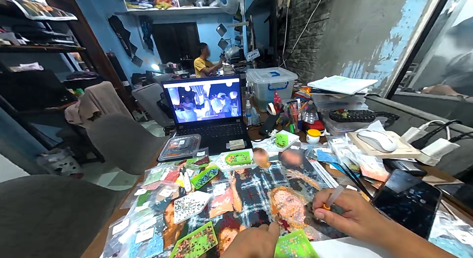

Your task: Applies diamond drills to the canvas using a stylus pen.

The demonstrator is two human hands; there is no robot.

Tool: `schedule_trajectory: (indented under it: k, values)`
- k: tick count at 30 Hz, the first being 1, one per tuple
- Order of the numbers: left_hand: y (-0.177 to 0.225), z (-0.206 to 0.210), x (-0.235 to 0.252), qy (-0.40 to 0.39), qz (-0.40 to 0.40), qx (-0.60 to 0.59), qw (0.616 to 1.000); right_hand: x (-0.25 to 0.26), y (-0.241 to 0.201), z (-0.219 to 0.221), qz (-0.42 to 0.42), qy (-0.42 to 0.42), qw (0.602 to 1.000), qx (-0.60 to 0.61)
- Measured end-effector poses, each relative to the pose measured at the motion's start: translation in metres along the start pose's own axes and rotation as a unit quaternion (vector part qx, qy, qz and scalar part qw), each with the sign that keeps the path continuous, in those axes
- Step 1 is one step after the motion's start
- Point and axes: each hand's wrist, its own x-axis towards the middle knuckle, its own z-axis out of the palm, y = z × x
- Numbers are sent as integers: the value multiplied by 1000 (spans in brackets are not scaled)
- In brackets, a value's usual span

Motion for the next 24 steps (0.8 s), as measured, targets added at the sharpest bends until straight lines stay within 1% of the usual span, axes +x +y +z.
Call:
schedule_trajectory:
  k: [24]
  values:
    - [-2,0,1,-4,7,-1,1000,2,-2,-1,-2,-5,1000,1]
